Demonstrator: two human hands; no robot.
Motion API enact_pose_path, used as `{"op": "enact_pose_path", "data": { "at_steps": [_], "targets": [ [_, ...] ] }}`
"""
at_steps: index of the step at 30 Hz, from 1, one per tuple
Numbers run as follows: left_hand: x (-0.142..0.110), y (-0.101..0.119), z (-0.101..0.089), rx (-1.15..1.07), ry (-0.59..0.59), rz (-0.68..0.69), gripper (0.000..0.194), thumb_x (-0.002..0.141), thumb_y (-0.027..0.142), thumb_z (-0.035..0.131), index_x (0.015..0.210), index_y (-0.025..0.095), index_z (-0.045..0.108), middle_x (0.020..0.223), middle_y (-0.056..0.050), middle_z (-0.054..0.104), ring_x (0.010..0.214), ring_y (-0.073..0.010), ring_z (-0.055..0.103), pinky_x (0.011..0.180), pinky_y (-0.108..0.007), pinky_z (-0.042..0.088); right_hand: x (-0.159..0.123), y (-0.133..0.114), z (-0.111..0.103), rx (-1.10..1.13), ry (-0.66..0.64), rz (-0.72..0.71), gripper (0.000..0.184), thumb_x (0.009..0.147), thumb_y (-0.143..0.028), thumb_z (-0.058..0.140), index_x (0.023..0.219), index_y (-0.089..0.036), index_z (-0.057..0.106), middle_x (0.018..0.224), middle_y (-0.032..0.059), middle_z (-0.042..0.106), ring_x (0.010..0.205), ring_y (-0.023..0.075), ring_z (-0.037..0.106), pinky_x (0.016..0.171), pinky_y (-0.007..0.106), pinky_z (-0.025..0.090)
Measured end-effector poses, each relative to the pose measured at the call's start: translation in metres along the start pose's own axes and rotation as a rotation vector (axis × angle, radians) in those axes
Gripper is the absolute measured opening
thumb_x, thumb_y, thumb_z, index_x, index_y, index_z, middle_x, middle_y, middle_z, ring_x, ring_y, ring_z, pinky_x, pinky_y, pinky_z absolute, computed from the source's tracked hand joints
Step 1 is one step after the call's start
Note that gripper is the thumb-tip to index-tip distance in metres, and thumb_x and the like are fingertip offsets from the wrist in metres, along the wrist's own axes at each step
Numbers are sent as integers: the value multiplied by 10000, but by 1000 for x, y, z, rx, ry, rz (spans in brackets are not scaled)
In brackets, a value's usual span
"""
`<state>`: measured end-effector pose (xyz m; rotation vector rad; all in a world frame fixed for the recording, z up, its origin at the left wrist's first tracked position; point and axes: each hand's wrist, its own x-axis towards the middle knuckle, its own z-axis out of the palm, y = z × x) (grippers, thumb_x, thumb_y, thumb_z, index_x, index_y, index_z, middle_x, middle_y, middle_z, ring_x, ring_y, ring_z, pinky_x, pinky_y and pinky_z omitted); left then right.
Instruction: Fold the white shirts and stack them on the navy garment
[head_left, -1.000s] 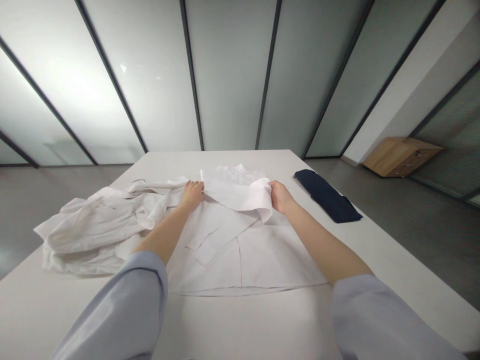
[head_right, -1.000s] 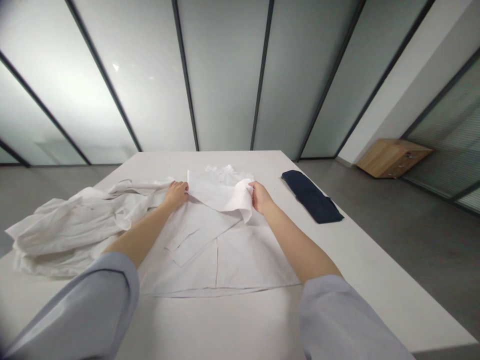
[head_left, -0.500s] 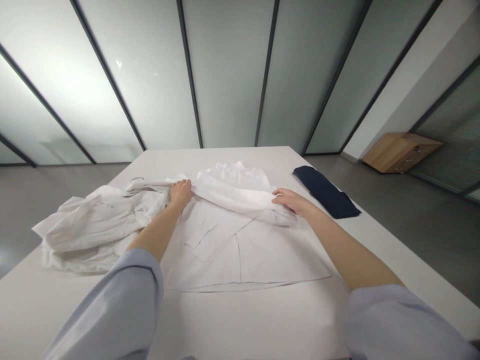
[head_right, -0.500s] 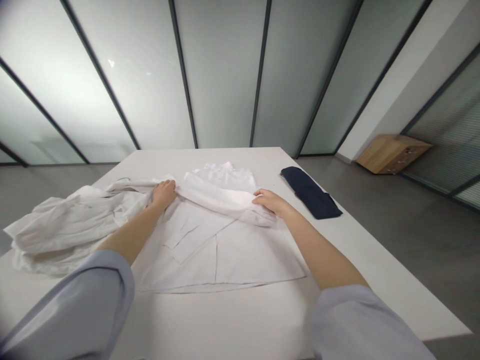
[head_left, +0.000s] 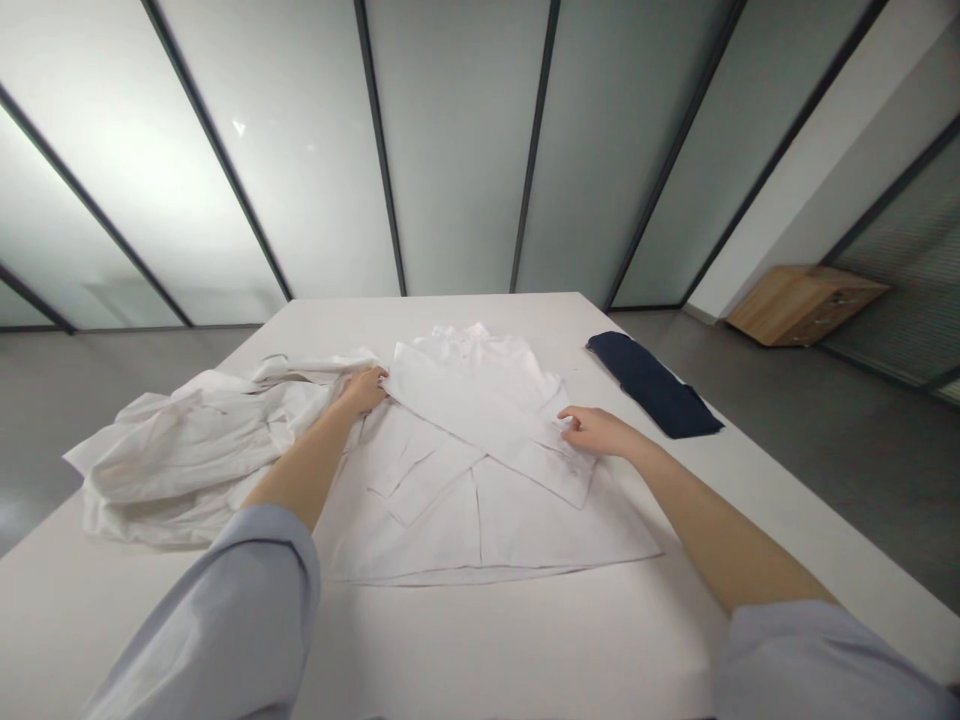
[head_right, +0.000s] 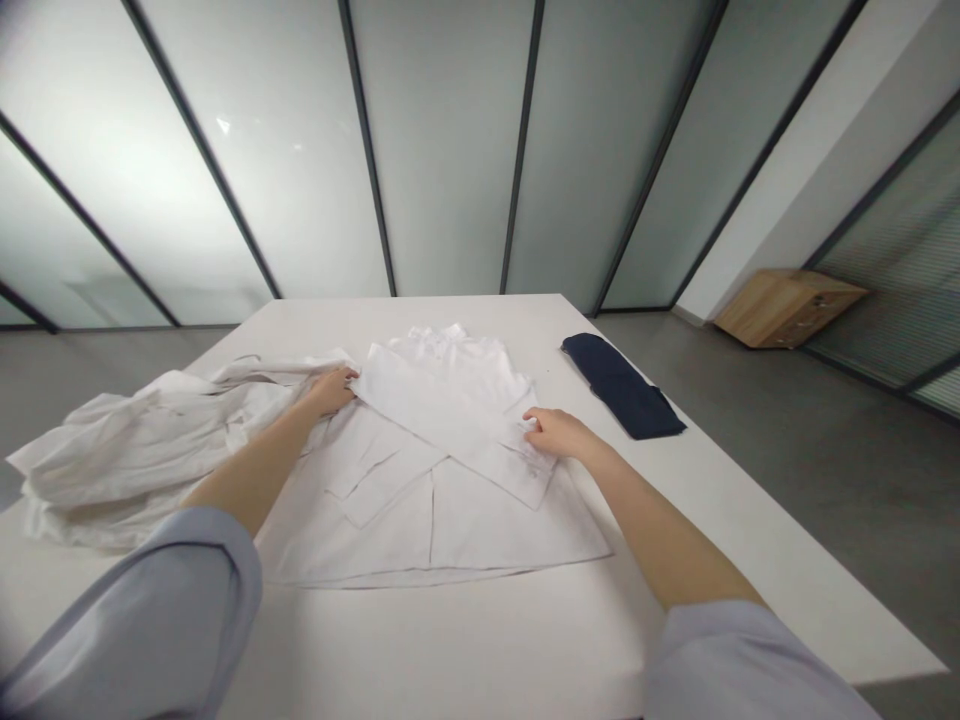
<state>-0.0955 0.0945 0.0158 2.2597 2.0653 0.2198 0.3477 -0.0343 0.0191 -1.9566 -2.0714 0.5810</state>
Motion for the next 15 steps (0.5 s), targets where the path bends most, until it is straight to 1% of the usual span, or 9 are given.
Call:
{"op": "enact_pose_path", "data": {
  "at_steps": [2, 3, 6, 7, 9, 10, 12, 13, 15],
  "targets": [
    [7, -4, -6, -14, -95, 85, 540, 724, 171, 582, 1264, 176, 568, 1310, -94, 598, 1218, -238, 541, 1012, -284, 401, 5, -2, -8, -107, 67, -47, 343, 777, -256, 610, 1112, -206, 665, 839, 44, 697, 753, 185, 623, 680, 261, 443],
    [10, -3, -10, -21, -112, 115, 585, 722, 174, 578, 1305, 155, 538, 1355, -105, 562, 1255, -239, 510, 1036, -278, 382, 9, -5, -12, -113, 104, -80, 346, 799, -273, 594, 1132, -206, 659, 888, 55, 703, 786, 190, 633, 699, 265, 453],
    [16, 11, -15, -58, -30, 188, 647, 785, 220, 511, 1417, 119, 414, 1444, -112, 471, 1331, -224, 427, 1089, -278, 327, 19, -20, -10, -78, 162, -241, 363, 854, -310, 542, 1184, -191, 634, 1096, 95, 683, 965, 211, 635, 833, 297, 474],
    [15, 19, -13, -66, -4, 216, 636, 821, 250, 477, 1436, 121, 384, 1458, -109, 455, 1343, -216, 412, 1101, -284, 311, 23, -26, -4, -89, 158, -297, 375, 872, -329, 523, 1203, -186, 625, 1169, 107, 660, 1049, 223, 613, 904, 322, 459],
    [9, 38, -3, -52, -6, 258, 605, 885, 342, 419, 1450, 132, 363, 1480, -111, 425, 1367, -224, 377, 1122, -317, 279, 28, -38, 12, -159, 119, -370, 440, 907, -390, 480, 1274, -173, 586, 1325, 131, 574, 1234, 253, 510, 1045, 376, 373],
    [4, 47, 4, -28, -23, 266, 611, 905, 398, 398, 1455, 136, 356, 1500, -119, 395, 1387, -243, 344, 1131, -345, 262, 30, -42, 22, -207, 91, -372, 493, 920, -432, 454, 1326, -168, 549, 1405, 141, 503, 1315, 271, 431, 1093, 402, 316],
    [-7, 60, 20, 28, -53, 243, 648, 925, 492, 351, 1474, 149, 326, 1540, -137, 315, 1421, -290, 270, 1135, -411, 240, 31, -47, 41, -292, 25, -302, 610, 934, -521, 395, 1430, -169, 440, 1524, 148, 334, 1412, 306, 272, 1136, 450, 232],
    [-11, 63, 27, 53, -63, 223, 664, 930, 523, 325, 1483, 157, 310, 1553, -143, 283, 1429, -309, 244, 1132, -436, 234, 30, -48, 49, -321, -2, -252, 654, 936, -559, 362, 1468, -179, 381, 1556, 143, 262, 1432, 318, 213, 1143, 471, 205],
    [-18, 64, 37, 90, -75, 190, 676, 938, 552, 274, 1496, 171, 291, 1566, -144, 248, 1436, -326, 215, 1130, -456, 218, 26, -48, 60, -358, -39, -174, 702, 934, -611, 301, 1510, -209, 293, 1583, 125, 182, 1447, 327, 148, 1147, 501, 172]
  ]
}}
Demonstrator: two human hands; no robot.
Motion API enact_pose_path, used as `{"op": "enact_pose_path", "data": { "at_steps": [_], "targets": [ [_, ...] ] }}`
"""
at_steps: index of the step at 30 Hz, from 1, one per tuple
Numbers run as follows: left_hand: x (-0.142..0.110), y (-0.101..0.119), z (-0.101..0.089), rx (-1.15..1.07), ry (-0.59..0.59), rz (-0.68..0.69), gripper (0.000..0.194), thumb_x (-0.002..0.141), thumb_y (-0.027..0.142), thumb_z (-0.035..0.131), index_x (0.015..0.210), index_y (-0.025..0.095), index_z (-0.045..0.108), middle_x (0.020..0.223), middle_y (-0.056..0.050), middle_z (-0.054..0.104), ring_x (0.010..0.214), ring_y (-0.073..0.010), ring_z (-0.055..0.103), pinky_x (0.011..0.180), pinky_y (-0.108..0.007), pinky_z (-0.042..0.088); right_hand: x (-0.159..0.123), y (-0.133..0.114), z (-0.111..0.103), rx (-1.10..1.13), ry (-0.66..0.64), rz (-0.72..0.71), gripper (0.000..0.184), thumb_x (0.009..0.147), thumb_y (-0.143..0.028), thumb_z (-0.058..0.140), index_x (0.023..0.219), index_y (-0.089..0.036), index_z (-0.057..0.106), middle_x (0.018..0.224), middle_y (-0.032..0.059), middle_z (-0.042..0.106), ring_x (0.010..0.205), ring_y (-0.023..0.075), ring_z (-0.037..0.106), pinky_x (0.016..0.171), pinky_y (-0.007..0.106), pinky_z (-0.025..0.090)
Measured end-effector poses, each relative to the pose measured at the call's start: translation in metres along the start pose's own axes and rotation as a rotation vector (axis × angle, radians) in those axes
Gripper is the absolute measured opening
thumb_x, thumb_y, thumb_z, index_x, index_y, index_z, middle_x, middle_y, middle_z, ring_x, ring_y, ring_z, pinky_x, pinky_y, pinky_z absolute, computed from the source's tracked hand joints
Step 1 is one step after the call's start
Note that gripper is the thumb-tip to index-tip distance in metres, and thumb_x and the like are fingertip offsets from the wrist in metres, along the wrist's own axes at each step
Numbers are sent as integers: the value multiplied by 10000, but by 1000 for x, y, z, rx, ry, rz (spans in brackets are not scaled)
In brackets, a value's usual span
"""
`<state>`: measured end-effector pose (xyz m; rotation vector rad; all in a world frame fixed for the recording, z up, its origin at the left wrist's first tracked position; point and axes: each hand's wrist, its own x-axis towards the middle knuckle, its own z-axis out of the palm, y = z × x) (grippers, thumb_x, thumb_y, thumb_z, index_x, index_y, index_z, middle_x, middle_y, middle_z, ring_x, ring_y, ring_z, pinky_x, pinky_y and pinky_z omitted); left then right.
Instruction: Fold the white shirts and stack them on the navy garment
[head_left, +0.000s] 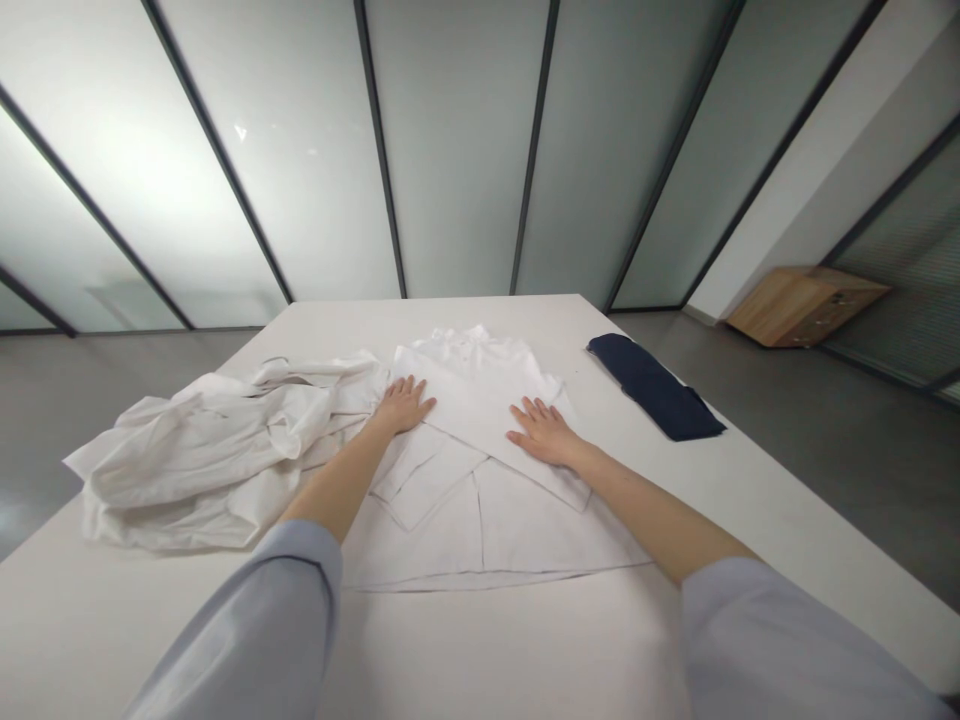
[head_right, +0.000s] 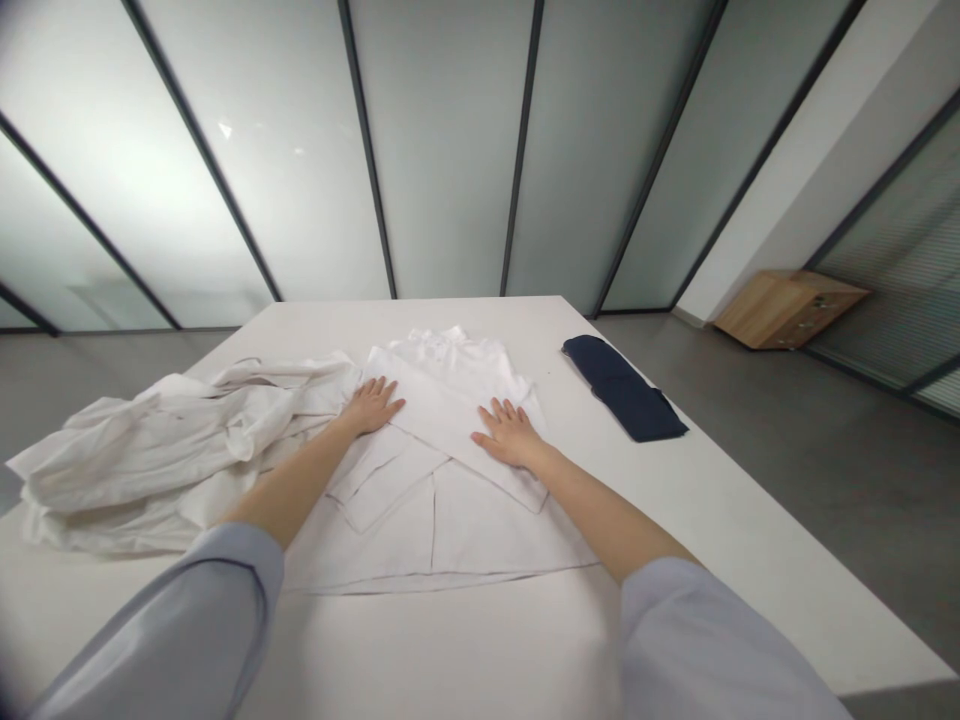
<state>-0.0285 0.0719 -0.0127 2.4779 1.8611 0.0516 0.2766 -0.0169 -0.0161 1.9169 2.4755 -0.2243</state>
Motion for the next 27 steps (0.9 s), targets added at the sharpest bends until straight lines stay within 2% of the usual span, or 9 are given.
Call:
{"op": "enact_pose_path", "data": {
  "at_steps": [4, 7, 9, 12, 15, 17, 20, 24, 27],
  "targets": [
    [-5, -3, 6, 33, -17, -5, 688, 941, 571, 229, 1510, 185, 271, 1576, -137, 221, 1442, -327, 193, 1137, -450, 185, -9, -4, 5, -36, -27, 39, 725, 932, -638, 244, 1527, -226, 237, 1593, 115, 145, 1451, 330, 121, 1145, 513, 152],
    [-11, -1, 4, 43, -31, 2, 690, 940, 573, 235, 1507, 181, 275, 1573, -147, 225, 1437, -331, 206, 1126, -458, 196, -17, -8, -2, -73, -24, 18, 727, 928, -635, 259, 1515, -206, 278, 1576, 149, 196, 1433, 356, 185, 1124, 531, 184],
    [-19, 2, 1, 52, -29, 10, 683, 941, 564, 247, 1495, 168, 300, 1563, -163, 245, 1425, -341, 235, 1110, -468, 220, -21, -10, -12, -124, -14, -35, 688, 924, -622, 303, 1465, -204, 386, 1520, 171, 332, 1379, 358, 320, 1114, 538, 185],
    [-28, 7, -7, 76, -11, 48, 670, 915, 587, 320, 1428, 167, 413, 1493, -185, 373, 1353, -352, 366, 1071, -469, 276, -19, -10, -33, -177, -47, -88, 563, 921, -586, 368, 1301, -225, 574, 1256, 150, 622, 1162, 302, 569, 1079, 486, 259],
    [-29, 14, -14, 95, 3, 106, 626, 885, 623, 370, 1293, 183, 551, 1345, -166, 537, 1244, -328, 488, 1044, -450, 313, -4, -6, -53, -161, -44, -61, 494, 925, -531, 403, 1259, -227, 602, 1098, 110, 703, 1063, 261, 629, 969, 379, 392],
    [-24, 18, -15, 96, 52, 133, 615, 907, 598, 341, 1304, 172, 539, 1366, -164, 521, 1268, -314, 467, 1058, -433, 305, 13, -4, -58, -145, 29, -70, 488, 931, -486, 410, 1301, -210, 569, 1198, 111, 664, 1131, 253, 593, 959, 343, 405],
    [-13, 24, -8, 95, 109, 112, 644, 939, 557, 291, 1436, 161, 393, 1515, -162, 348, 1387, -307, 323, 1106, -420, 248, 39, -2, -50, -135, 88, -72, 512, 947, -456, 379, 1359, -184, 515, 1404, 125, 511, 1292, 253, 461, 1057, 350, 328],
    [-4, 25, 3, 51, 24, 34, 670, 943, 577, 253, 1489, 192, 309, 1564, -136, 257, 1436, -300, 229, 1128, -441, 212, 58, 3, -23, -98, 51, 67, 623, 957, -536, 286, 1473, -194, 358, 1563, 126, 253, 1428, 289, 233, 1133, 437, 204],
    [-4, 23, 4, 17, -22, 30, 684, 937, 587, 254, 1495, 193, 297, 1569, -145, 233, 1440, -306, 216, 1129, -464, 204, 60, 8, -8, -55, 23, 119, 669, 952, -583, 231, 1509, -216, 277, 1584, 118, 188, 1446, 294, 171, 1141, 462, 174]
  ]
}}
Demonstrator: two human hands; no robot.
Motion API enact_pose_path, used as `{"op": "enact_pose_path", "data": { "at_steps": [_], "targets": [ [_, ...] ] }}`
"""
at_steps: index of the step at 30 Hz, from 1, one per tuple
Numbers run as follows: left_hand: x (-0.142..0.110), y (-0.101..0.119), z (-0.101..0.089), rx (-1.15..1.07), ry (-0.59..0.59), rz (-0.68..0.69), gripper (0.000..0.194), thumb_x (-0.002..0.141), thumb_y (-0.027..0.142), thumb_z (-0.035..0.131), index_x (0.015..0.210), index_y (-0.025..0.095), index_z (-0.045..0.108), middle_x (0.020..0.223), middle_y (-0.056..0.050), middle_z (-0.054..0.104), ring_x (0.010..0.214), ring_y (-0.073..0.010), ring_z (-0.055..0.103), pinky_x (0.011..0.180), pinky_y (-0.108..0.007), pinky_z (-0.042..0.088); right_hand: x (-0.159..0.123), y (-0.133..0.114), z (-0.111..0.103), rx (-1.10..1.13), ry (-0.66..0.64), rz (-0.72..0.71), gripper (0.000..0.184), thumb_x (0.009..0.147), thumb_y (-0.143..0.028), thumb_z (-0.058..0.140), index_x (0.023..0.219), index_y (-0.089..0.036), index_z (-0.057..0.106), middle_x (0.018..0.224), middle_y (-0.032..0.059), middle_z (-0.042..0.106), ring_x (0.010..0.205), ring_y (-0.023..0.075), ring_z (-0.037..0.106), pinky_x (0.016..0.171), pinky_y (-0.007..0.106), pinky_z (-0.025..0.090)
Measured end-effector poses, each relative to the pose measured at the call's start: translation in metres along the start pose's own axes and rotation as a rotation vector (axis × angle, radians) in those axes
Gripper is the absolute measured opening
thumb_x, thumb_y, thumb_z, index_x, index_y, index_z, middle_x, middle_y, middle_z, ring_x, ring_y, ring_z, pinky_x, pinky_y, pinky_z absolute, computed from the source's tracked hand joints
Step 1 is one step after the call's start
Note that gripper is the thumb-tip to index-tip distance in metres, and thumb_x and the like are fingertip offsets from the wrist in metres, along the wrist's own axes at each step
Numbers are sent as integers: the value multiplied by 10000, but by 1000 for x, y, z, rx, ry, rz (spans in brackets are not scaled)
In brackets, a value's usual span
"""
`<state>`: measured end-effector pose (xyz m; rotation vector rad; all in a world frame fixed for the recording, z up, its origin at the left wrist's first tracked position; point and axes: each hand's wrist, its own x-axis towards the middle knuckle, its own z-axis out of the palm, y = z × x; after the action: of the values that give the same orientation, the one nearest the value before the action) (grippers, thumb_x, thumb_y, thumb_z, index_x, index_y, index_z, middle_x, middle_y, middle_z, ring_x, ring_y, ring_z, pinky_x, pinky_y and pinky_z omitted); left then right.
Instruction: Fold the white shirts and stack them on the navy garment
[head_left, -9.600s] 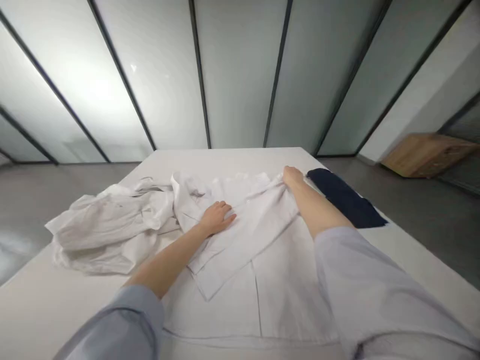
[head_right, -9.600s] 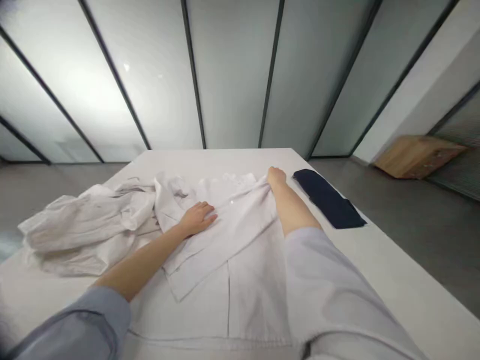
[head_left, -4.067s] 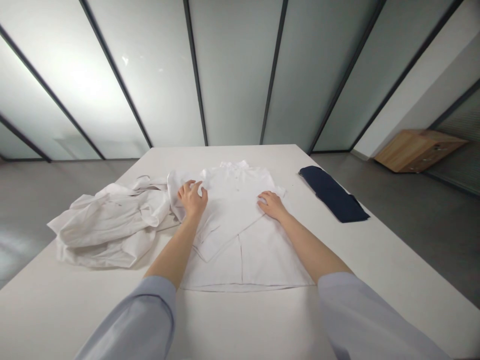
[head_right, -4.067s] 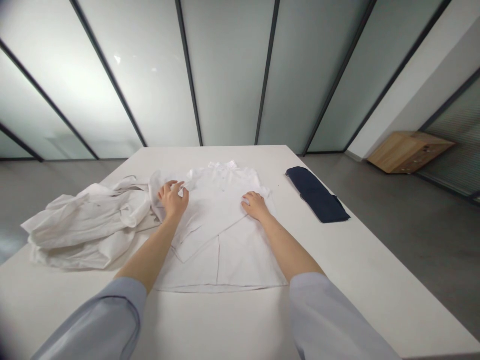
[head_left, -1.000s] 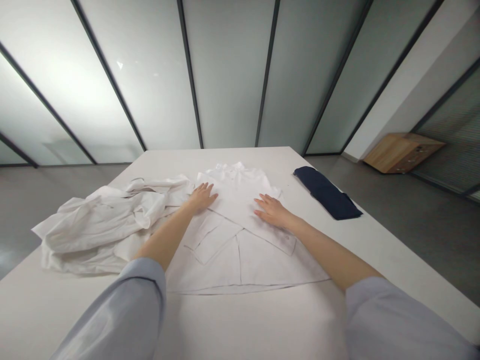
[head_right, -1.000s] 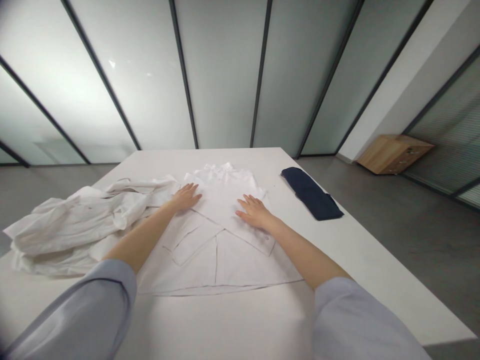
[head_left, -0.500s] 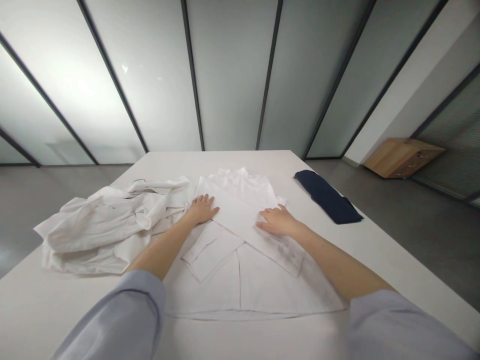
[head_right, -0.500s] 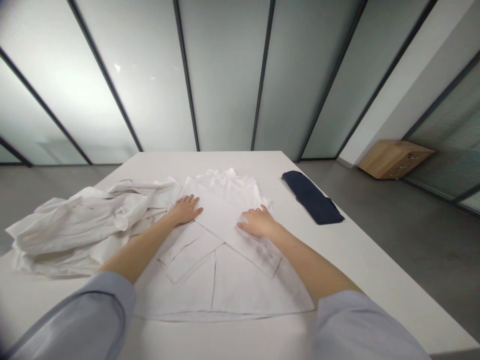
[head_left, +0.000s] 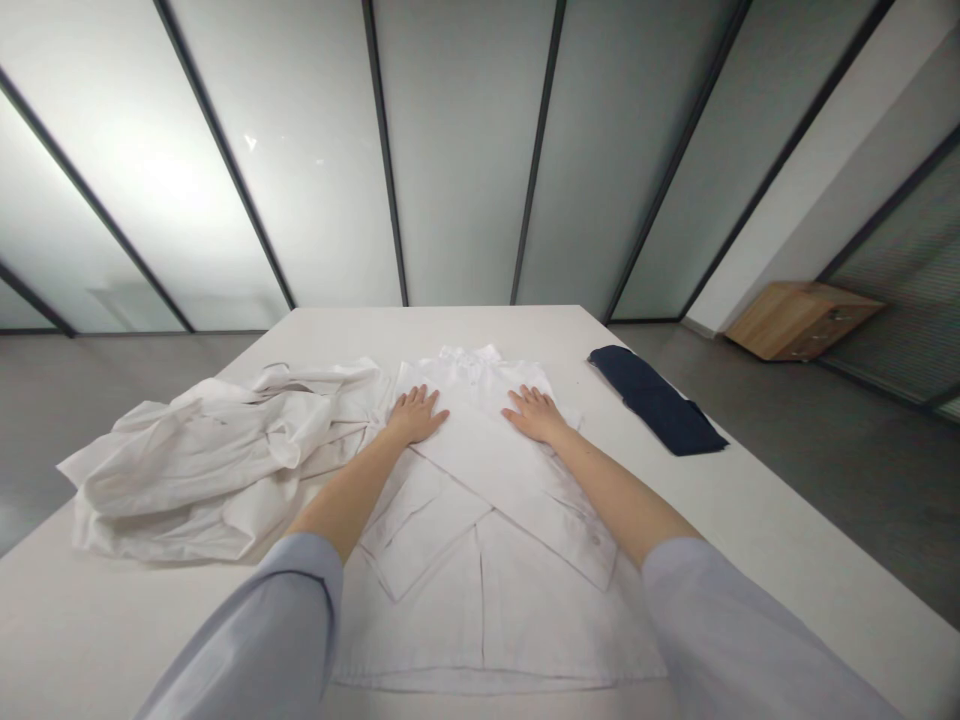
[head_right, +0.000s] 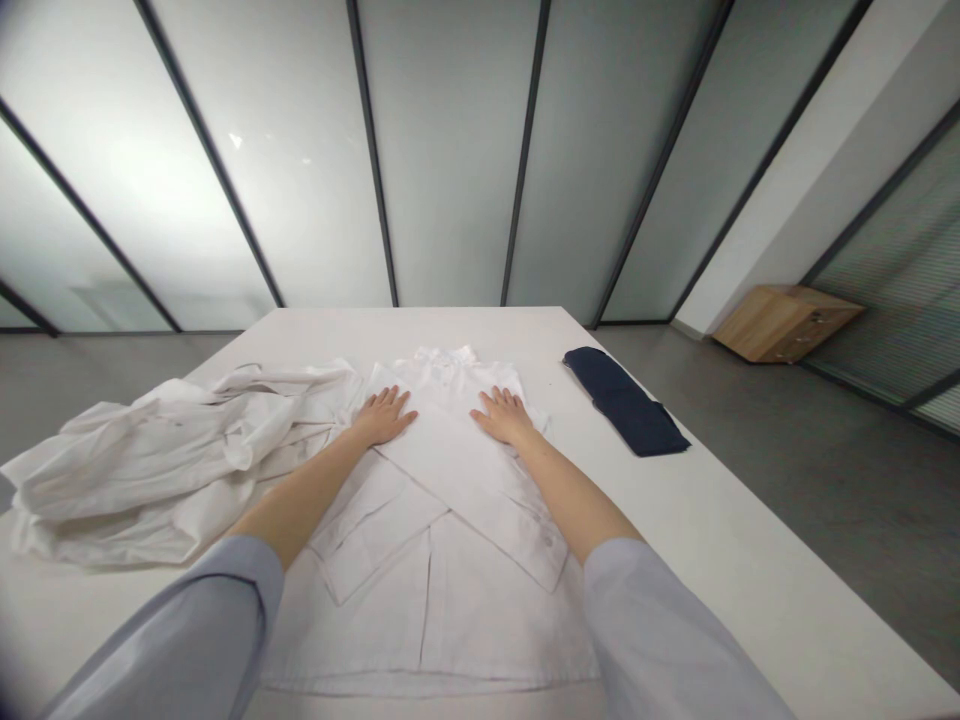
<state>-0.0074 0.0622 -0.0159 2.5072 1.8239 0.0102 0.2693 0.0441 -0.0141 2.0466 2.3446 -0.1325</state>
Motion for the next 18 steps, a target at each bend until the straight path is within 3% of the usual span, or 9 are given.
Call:
{"op": "enact_pose_path", "data": {
  "at_steps": [6, 10, 12, 15, 18],
  "targets": [
    [-14, -1, -3, -4, -9, 10, 696, 929, 591, 272, 1484, 174, 316, 1560, -173, 246, 1430, -328, 237, 1115, -478, 223, -12, -1, 5, 5, -27, -9, 704, 945, -617, 204, 1525, -220, 238, 1589, 119, 167, 1450, 301, 145, 1147, 456, 158],
    [-31, 1, -18, 34, -39, 42, 665, 906, 605, 321, 1404, 180, 439, 1477, -186, 400, 1334, -336, 407, 1045, -450, 338, -29, -7, 3, -28, -25, -44, 720, 930, -628, 248, 1513, -206, 278, 1573, 142, 215, 1431, 327, 212, 1125, 480, 209],
    [-36, 2, -32, 43, -95, 49, 628, 893, 606, 346, 1332, 190, 514, 1377, -176, 518, 1240, -330, 508, 992, -440, 393, -37, -8, -4, -69, -18, -101, 694, 916, -618, 307, 1462, -197, 392, 1515, 165, 344, 1386, 334, 319, 1097, 475, 265],
    [-32, 3, -53, 50, -204, 48, 584, 874, 591, 398, 1287, 206, 551, 1277, -148, 606, 1155, -315, 576, 940, -423, 439, -39, -11, -26, -138, -93, -159, 547, 912, -553, 369, 1228, -200, 643, 1244, 173, 624, 1195, 326, 546, 1001, 455, 377],
    [-16, 4, -65, 60, -179, -22, 474, 900, 505, 393, 1194, 211, 621, 1222, -130, 643, 1138, -301, 589, 906, -400, 465, -23, -13, -48, -135, -133, -89, 394, 904, -430, 428, 1070, -226, 722, 1109, 135, 696, 1055, 306, 629, 887, 414, 451]
  ]
}}
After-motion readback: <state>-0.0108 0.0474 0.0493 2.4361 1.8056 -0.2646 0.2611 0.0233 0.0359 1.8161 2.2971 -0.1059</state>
